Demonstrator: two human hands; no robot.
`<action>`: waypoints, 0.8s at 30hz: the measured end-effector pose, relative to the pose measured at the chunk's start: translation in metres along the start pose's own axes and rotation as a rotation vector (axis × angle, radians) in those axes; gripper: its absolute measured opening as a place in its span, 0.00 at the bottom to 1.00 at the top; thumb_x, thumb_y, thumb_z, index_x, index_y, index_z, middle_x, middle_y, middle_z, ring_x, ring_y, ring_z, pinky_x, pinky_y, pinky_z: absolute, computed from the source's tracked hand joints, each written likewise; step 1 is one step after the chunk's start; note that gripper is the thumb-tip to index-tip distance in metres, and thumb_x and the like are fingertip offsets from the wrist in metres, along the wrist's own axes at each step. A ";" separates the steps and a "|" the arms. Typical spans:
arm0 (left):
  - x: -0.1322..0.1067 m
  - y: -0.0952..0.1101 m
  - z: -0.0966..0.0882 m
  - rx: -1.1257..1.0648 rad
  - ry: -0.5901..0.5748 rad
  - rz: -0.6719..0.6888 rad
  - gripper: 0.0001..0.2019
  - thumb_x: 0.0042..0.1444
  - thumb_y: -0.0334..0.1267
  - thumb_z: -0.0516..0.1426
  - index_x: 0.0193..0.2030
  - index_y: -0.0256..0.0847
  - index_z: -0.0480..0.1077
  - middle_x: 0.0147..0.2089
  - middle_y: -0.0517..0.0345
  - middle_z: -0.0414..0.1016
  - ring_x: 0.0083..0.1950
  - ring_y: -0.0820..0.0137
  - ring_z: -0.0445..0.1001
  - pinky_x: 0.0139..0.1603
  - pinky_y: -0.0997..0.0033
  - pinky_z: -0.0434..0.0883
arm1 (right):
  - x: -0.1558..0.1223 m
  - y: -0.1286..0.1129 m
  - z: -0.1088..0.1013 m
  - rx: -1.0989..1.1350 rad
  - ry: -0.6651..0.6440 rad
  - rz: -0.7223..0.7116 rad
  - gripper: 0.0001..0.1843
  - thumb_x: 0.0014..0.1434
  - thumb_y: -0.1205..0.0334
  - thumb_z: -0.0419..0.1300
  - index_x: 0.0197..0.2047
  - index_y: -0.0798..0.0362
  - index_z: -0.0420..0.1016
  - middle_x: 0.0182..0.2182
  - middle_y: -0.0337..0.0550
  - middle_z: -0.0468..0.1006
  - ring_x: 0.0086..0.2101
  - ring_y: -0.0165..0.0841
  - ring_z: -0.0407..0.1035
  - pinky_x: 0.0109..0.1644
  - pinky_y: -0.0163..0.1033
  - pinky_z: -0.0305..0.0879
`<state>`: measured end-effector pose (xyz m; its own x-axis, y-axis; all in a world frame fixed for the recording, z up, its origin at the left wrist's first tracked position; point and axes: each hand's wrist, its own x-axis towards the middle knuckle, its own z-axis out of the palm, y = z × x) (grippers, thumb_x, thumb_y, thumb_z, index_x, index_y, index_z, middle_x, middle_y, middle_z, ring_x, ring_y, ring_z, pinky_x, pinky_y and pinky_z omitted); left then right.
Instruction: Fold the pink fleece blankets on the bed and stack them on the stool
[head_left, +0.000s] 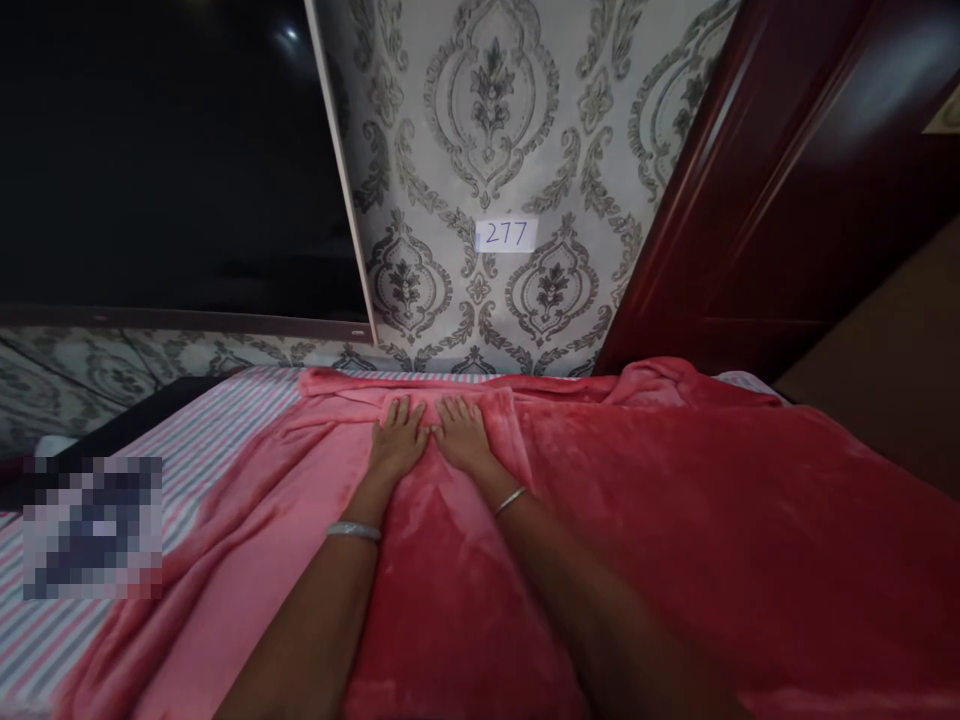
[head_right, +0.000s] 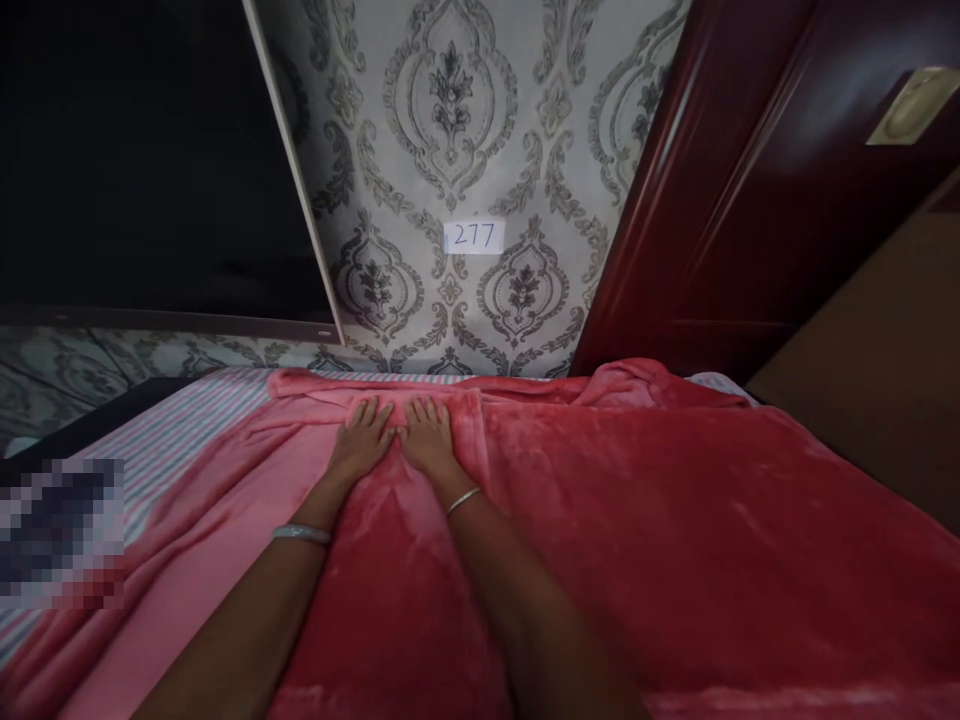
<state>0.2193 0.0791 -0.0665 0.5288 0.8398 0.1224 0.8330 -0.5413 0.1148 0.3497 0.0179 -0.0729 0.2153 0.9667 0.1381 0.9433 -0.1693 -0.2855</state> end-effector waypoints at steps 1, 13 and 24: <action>0.000 0.000 -0.001 0.001 -0.005 -0.002 0.30 0.71 0.46 0.44 0.77 0.46 0.52 0.81 0.49 0.42 0.81 0.55 0.41 0.74 0.40 0.56 | 0.000 0.003 0.001 -0.003 -0.006 0.006 0.33 0.74 0.50 0.40 0.77 0.53 0.51 0.77 0.45 0.46 0.74 0.41 0.38 0.76 0.55 0.35; -0.003 0.006 -0.012 -0.008 -0.049 -0.014 0.30 0.71 0.48 0.43 0.78 0.46 0.50 0.81 0.51 0.40 0.81 0.58 0.39 0.75 0.43 0.56 | -0.019 0.071 -0.024 -0.052 -0.060 0.312 0.40 0.73 0.43 0.42 0.78 0.60 0.45 0.77 0.52 0.38 0.75 0.41 0.34 0.75 0.54 0.35; 0.000 -0.002 -0.003 -0.087 0.007 0.005 0.30 0.70 0.50 0.45 0.77 0.48 0.52 0.81 0.52 0.42 0.81 0.57 0.41 0.72 0.39 0.60 | -0.027 0.084 -0.019 -0.026 0.000 0.322 0.40 0.73 0.45 0.42 0.78 0.61 0.43 0.77 0.55 0.40 0.74 0.41 0.37 0.75 0.51 0.40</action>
<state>0.2169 0.0803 -0.0642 0.5312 0.8372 0.1301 0.8131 -0.5469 0.1994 0.4276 -0.0261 -0.0823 0.5037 0.8627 0.0442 0.8327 -0.4713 -0.2905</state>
